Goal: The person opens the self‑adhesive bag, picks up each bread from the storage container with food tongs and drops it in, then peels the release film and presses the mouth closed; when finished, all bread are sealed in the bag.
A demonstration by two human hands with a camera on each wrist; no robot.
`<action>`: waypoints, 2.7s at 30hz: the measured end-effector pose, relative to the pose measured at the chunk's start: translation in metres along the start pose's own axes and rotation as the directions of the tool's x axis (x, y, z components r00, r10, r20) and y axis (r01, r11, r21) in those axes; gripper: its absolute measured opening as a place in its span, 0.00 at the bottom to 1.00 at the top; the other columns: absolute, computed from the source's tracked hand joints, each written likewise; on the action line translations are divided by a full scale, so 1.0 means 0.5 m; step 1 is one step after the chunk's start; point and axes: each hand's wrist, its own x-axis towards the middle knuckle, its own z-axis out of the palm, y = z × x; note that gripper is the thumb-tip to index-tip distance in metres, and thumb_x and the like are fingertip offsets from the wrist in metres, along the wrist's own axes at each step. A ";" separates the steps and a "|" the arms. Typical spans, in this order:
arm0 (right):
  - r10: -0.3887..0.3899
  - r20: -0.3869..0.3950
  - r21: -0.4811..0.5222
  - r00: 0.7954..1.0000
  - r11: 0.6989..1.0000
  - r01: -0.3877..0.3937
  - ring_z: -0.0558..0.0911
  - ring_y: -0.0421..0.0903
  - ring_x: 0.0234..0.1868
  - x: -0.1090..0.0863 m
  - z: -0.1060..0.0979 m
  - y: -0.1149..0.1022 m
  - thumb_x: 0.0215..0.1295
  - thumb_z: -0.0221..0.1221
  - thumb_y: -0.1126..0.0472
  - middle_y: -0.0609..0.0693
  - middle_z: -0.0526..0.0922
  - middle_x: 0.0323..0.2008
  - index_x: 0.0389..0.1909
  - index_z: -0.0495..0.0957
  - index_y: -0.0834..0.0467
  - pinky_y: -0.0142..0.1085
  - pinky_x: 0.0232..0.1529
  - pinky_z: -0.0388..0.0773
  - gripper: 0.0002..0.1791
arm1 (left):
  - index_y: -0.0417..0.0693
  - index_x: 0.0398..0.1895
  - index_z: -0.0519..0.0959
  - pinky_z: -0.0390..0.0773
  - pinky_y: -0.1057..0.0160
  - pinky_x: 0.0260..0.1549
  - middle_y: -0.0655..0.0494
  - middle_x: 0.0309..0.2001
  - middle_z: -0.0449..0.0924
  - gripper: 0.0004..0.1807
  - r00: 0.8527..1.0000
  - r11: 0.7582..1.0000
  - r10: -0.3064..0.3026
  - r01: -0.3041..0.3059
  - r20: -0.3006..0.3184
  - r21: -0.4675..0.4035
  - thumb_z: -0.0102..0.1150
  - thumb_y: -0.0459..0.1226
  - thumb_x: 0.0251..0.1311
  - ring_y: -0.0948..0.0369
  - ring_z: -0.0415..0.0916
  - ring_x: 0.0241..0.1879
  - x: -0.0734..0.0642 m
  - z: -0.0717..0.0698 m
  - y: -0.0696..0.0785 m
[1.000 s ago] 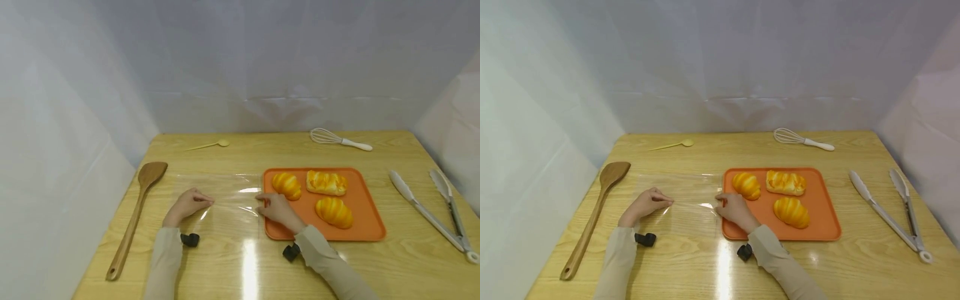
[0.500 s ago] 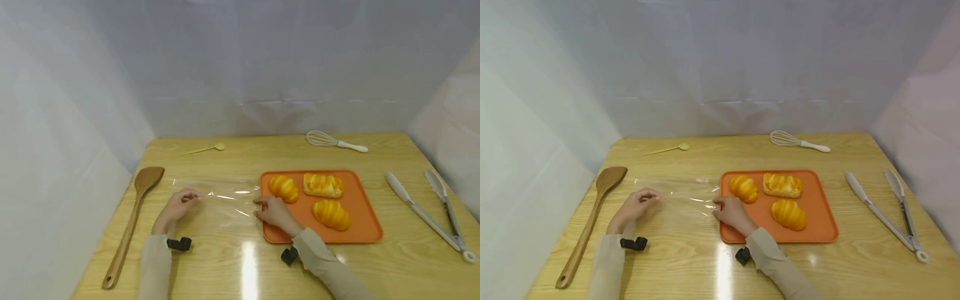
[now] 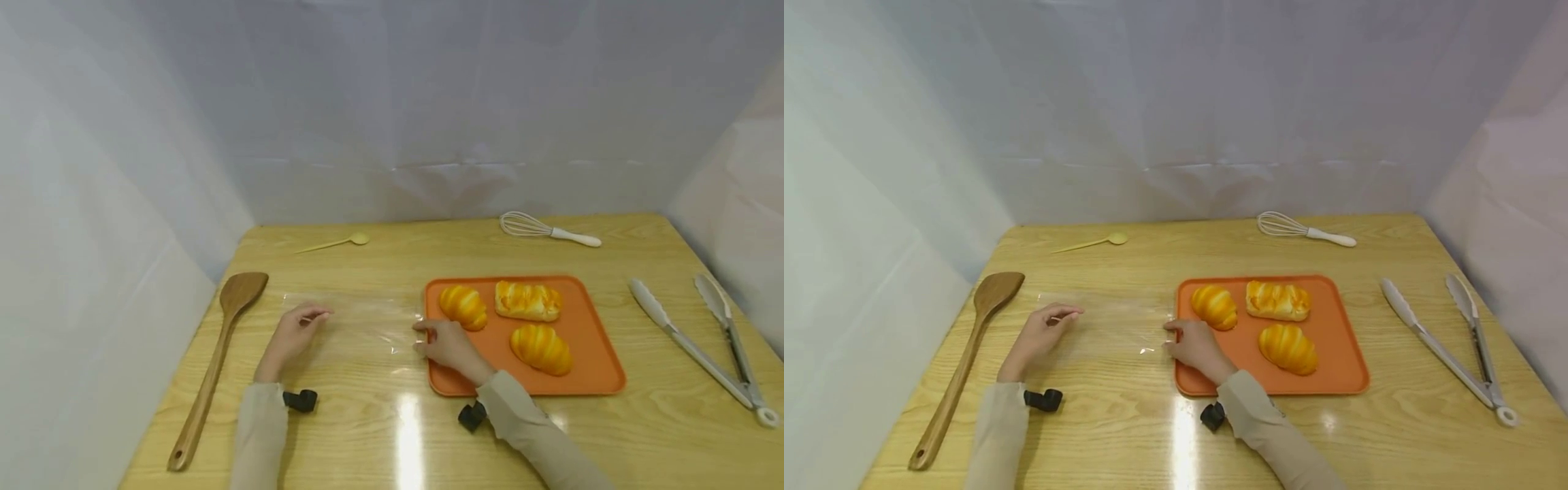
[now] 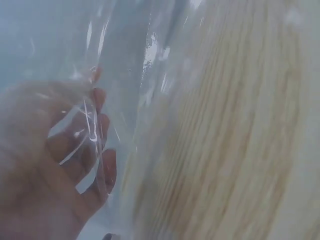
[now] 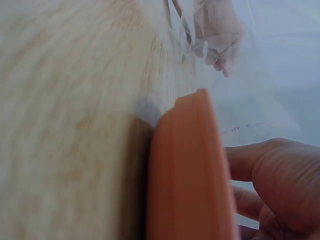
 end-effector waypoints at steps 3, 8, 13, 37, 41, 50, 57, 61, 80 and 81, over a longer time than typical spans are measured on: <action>-0.008 0.002 0.004 1.000 1.000 0.008 0.63 0.38 0.15 -0.001 0.000 -0.001 0.60 0.65 0.63 0.45 0.67 0.15 0.52 0.81 0.61 0.26 0.17 0.59 0.18 | 0.38 0.47 0.82 0.77 0.60 0.49 0.44 0.46 0.83 0.13 1.000 0.999 -0.031 0.031 0.002 -0.022 0.56 0.38 0.69 0.55 0.77 0.46 0.000 0.002 -0.002; -0.002 0.010 0.013 1.000 1.000 0.002 0.62 0.38 0.14 -0.001 -0.002 -0.001 0.61 0.65 0.64 0.44 0.66 0.13 0.53 0.81 0.61 0.26 0.16 0.59 0.19 | 0.39 0.43 0.81 0.76 0.65 0.49 0.45 0.47 0.81 0.12 0.998 0.996 -0.060 0.059 -0.013 -0.065 0.59 0.39 0.67 0.64 0.74 0.45 0.000 0.005 -0.003; 0.012 0.014 -0.002 1.000 1.000 -0.012 0.60 0.38 0.14 -0.002 -0.001 -0.002 0.62 0.64 0.63 0.44 0.64 0.13 0.54 0.81 0.61 0.26 0.16 0.58 0.19 | 0.38 0.44 0.81 0.75 0.71 0.48 0.43 0.47 0.81 0.13 0.997 0.994 -0.061 0.058 -0.037 -0.089 0.59 0.40 0.67 0.73 0.72 0.43 0.001 0.006 -0.004; -0.007 -0.002 -0.035 1.000 0.999 0.007 0.63 0.38 0.16 -0.001 -0.002 -0.003 0.59 0.67 0.64 0.44 0.67 0.15 0.52 0.81 0.61 0.26 0.19 0.60 0.19 | 0.34 0.41 0.85 0.73 0.76 0.47 0.47 0.43 0.81 0.11 0.999 0.983 -0.049 0.046 -0.008 -0.180 0.65 0.34 0.60 0.74 0.72 0.42 -0.011 -0.015 -0.009; -0.033 0.017 -0.022 0.999 0.999 0.033 0.62 0.38 0.15 0.000 -0.005 -0.001 0.63 0.64 0.63 0.44 0.67 0.15 0.54 0.80 0.60 0.26 0.18 0.59 0.19 | 0.38 0.42 0.85 0.74 0.75 0.48 0.43 0.46 0.81 0.11 0.998 0.987 -0.056 0.060 0.031 -0.149 0.65 0.36 0.60 0.74 0.72 0.43 -0.007 -0.005 -0.013; -0.070 -0.002 0.036 0.998 0.997 0.070 0.64 0.38 0.17 -0.037 -0.053 0.008 0.69 0.58 0.60 0.45 0.69 0.17 0.59 0.78 0.60 0.27 0.19 0.62 0.19 | 0.36 0.45 0.83 0.75 0.75 0.47 0.44 0.48 0.83 0.12 0.997 0.983 -0.071 0.068 -0.010 -0.172 0.60 0.37 0.65 0.80 0.73 0.41 -0.011 0.022 -0.025; -0.124 -0.145 -0.032 0.982 0.992 0.121 0.66 0.37 0.20 -0.106 -0.176 0.019 0.69 0.59 0.60 0.49 0.74 0.20 0.58 0.78 0.61 0.29 0.20 0.65 0.19 | 0.29 0.45 0.80 0.73 0.77 0.42 0.35 0.46 0.81 0.11 0.993 0.979 -0.091 0.076 -0.072 -0.187 0.57 0.31 0.67 0.79 0.72 0.38 -0.006 0.028 -0.025; -0.161 -0.264 -0.047 0.951 0.987 0.154 0.70 0.35 0.23 -0.145 -0.245 0.056 0.69 0.58 0.60 0.54 0.80 0.27 0.56 0.79 0.62 0.28 0.22 0.69 0.17 | 0.32 0.47 0.81 0.73 0.78 0.42 0.37 0.49 0.81 0.13 0.991 0.978 -0.091 0.072 -0.094 -0.195 0.57 0.34 0.67 0.80 0.72 0.38 -0.006 0.026 -0.020; 0.202 -0.521 -0.116 0.829 0.946 -0.303 0.79 0.48 0.46 -0.305 -0.490 0.324 0.70 0.54 0.47 0.66 0.79 0.50 0.65 0.65 0.71 0.47 0.44 0.77 0.35 | 0.32 0.46 0.82 0.74 0.76 0.43 0.39 0.49 0.81 0.12 0.995 0.989 -0.077 0.068 -0.064 -0.135 0.58 0.34 0.67 0.79 0.72 0.39 -0.011 0.006 0.020; 0.210 -0.530 -0.128 0.822 0.938 -0.322 0.77 0.60 0.50 -0.309 -0.497 0.335 0.70 0.54 0.47 0.76 0.73 0.55 0.66 0.63 0.73 0.56 0.49 0.75 0.37 | 0.33 0.46 0.82 0.75 0.75 0.44 0.39 0.49 0.81 0.12 0.995 0.989 -0.077 0.068 -0.061 -0.132 0.58 0.34 0.67 0.78 0.73 0.39 -0.010 0.006 0.020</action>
